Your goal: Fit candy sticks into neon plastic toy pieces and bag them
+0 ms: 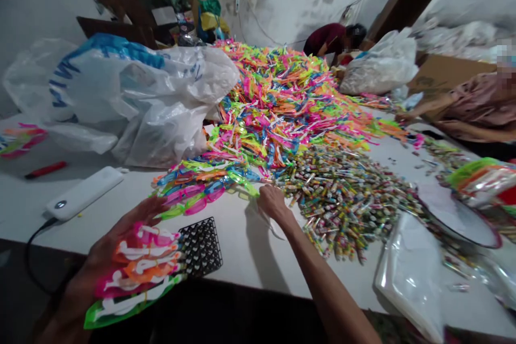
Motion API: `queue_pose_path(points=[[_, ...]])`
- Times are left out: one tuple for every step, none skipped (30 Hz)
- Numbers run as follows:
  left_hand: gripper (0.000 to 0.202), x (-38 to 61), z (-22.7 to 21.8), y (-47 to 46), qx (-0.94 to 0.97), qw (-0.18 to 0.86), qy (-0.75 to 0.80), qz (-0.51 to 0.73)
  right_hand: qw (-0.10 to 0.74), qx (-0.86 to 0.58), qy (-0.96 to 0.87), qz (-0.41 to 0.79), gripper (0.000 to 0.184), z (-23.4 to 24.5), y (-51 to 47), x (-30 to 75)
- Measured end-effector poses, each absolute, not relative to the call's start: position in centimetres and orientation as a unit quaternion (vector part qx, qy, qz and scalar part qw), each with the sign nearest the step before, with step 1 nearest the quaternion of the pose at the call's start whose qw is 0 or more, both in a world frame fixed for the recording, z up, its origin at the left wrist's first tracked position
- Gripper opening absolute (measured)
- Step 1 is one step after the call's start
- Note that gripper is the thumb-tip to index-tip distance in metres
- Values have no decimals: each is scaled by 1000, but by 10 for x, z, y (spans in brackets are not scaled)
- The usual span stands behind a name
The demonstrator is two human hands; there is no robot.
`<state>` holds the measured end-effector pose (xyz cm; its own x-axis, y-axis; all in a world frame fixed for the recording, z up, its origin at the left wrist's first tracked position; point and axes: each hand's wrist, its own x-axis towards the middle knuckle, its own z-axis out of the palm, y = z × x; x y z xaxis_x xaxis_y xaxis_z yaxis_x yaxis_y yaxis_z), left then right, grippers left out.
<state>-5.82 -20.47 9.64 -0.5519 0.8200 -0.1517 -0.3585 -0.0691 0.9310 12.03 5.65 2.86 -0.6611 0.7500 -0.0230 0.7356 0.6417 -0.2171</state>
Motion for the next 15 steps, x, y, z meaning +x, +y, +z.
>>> queue_pose_path(points=[[52,-57,98,-205,233,417,560,678,41,-406,-907,104,17,25,55,126],[50,-56,98,-203,248,411,578,660,52,-400,-909,106,16,22,51,129],[49,-55,98,-201,253,408,588,651,66,-395,-909,116,14,19,44,130],[47,-54,97,-198,249,406,590,652,80,-390,-907,138,12,18,36,129],[45,-54,95,-195,240,404,588,658,94,-386,-901,173,9,17,26,127],[44,-54,93,-192,231,404,585,664,109,-380,-893,217,6,17,16,124],[43,-55,91,-190,222,404,580,671,124,-368,-883,264,4,18,7,120],[43,-56,89,-188,216,406,575,677,135,-352,-872,311,3,19,-2,114],[44,-57,86,-187,212,410,569,681,145,-335,-862,351,4,20,-9,108],[45,-59,84,-186,209,411,566,683,151,-320,-852,386,4,21,-16,102],[46,-60,83,-186,206,412,566,684,156,-305,-841,419,5,20,-21,94],[47,-61,82,-186,201,414,567,683,161,-291,-828,452,6,20,-25,87],[48,-60,82,-187,197,416,566,684,165,-274,-814,485,8,19,-29,79],[49,-59,83,-187,191,420,564,685,167,-257,-801,514,11,18,-32,71],[50,-57,85,-187,183,426,561,686,168,-239,-791,538,15,17,-34,63]])
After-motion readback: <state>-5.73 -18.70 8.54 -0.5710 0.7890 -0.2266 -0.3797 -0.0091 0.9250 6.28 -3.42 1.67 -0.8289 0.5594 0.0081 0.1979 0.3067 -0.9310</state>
